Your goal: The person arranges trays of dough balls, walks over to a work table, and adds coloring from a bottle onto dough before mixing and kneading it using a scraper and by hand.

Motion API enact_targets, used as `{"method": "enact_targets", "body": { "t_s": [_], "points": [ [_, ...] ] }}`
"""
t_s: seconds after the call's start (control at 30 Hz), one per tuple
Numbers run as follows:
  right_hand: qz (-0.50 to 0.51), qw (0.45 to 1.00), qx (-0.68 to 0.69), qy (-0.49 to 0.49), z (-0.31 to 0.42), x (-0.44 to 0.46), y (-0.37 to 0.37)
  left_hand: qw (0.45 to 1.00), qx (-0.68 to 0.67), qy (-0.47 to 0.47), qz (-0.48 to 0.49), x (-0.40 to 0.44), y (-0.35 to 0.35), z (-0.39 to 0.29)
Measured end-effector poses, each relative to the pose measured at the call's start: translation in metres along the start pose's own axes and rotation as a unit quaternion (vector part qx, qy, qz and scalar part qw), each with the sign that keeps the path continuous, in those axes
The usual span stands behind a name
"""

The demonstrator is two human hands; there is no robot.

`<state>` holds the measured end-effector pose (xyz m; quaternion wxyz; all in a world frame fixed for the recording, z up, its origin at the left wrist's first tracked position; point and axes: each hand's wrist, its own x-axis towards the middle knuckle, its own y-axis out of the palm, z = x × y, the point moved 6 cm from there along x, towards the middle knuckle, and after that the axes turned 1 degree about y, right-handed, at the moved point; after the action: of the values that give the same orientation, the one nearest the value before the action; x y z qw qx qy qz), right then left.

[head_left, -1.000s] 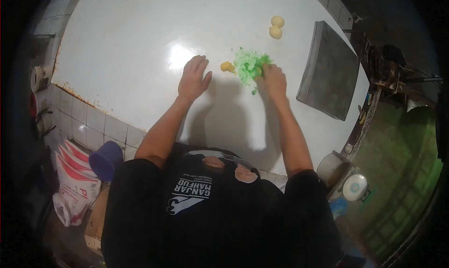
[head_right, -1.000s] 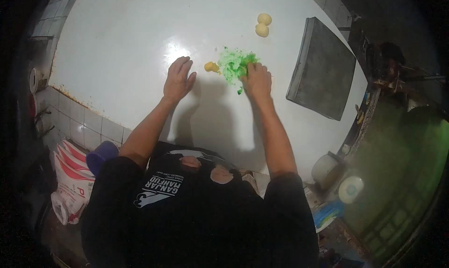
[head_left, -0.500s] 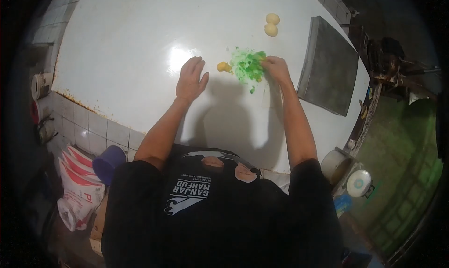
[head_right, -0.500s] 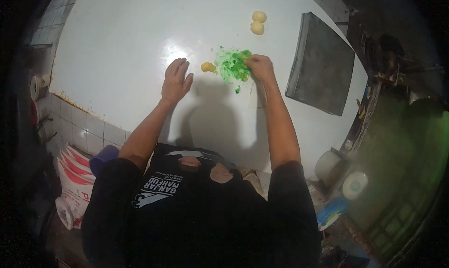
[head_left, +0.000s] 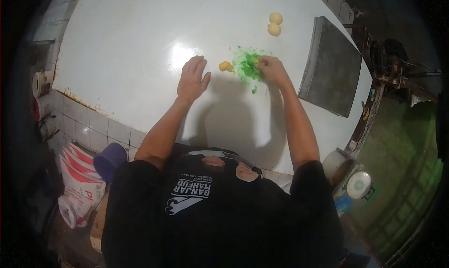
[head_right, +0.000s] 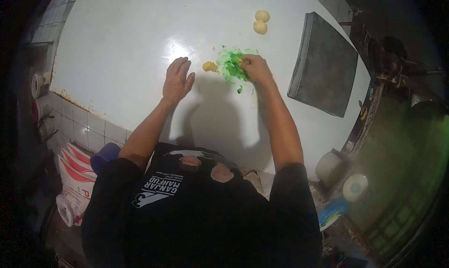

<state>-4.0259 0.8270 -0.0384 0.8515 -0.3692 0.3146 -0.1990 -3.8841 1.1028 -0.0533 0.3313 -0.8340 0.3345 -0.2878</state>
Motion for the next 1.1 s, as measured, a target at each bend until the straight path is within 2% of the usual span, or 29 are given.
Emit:
{"method": "enact_targets", "body": {
  "t_s": [0.07,0.1,0.17,0.2,0.27,0.3,0.37,0.4,0.47,0.5,0.57,0.63,0.7,0.73,0.8,0.93,1.0,1.1],
  "points": [
    [0.079,0.97,0.22,0.065,0.001,-0.003,-0.002,1.0,-0.003,0.0,0.0,-0.002,0.002,0.002],
    [0.076,0.97,0.219,0.066,-0.007,-0.002,-0.001,1.0,-0.005,0.003,-0.003,0.0,0.002,0.002],
    [0.084,0.987,0.09,0.105,-0.029,0.005,0.009,1.0,-0.002,0.008,-0.009,0.0,0.003,0.001],
    [0.085,0.987,0.091,0.102,-0.028,0.002,0.009,1.0,0.003,0.008,-0.012,0.0,0.001,0.002],
    [-0.059,0.99,-0.106,0.067,-0.024,-0.006,-0.008,1.0,0.006,0.006,-0.014,0.0,0.0,0.003],
    [-0.056,0.99,-0.108,0.067,-0.021,-0.007,-0.009,1.0,0.004,0.005,-0.012,-0.001,0.001,0.002],
    [-0.118,0.967,-0.222,0.036,-0.01,-0.01,-0.019,1.0,-0.001,0.0,-0.008,-0.001,0.002,0.003],
    [-0.116,0.967,-0.224,0.036,-0.006,-0.011,-0.017,1.0,-0.003,0.0,-0.004,-0.001,0.003,0.004],
    [-0.152,0.978,-0.134,-0.056,0.016,-0.017,-0.009,1.0,-0.007,0.001,-0.003,-0.003,0.003,0.002],
    [-0.154,0.977,-0.132,-0.056,0.022,-0.016,-0.002,1.0,-0.006,0.003,-0.007,-0.001,0.002,0.003],
    [-0.16,0.962,-0.186,-0.117,0.036,-0.016,0.016,1.0,-0.004,0.001,-0.005,0.0,0.0,0.001],
    [-0.144,0.962,-0.209,-0.106,0.035,-0.003,0.02,1.0,-0.004,-0.002,-0.004,0.001,0.0,0.0],
    [-0.079,0.989,-0.125,-0.015,0.023,0.01,0.015,1.0,-0.006,-0.003,0.004,0.0,0.0,0.001],
    [-0.08,0.989,-0.126,-0.017,0.03,0.01,0.005,1.0,-0.005,-0.004,0.001,0.001,0.001,0.001],
    [0.023,0.998,0.028,0.042,0.03,0.008,0.003,1.0,-0.005,-0.004,-0.005,-0.001,0.002,0.002],
    [0.011,0.999,-0.028,0.037,0.027,0.007,0.019,1.0,0.005,-0.003,-0.002,-0.001,0.003,0.004],
    [-0.111,0.978,-0.177,0.009,0.032,0.007,0.008,1.0,0.009,0.007,-0.002,-0.002,0.002,0.003],
    [-0.079,0.991,-0.107,0.024,0.021,0.013,0.005,1.0,0.002,-0.001,0.001,0.0,0.001,0.002]
  ]
}}
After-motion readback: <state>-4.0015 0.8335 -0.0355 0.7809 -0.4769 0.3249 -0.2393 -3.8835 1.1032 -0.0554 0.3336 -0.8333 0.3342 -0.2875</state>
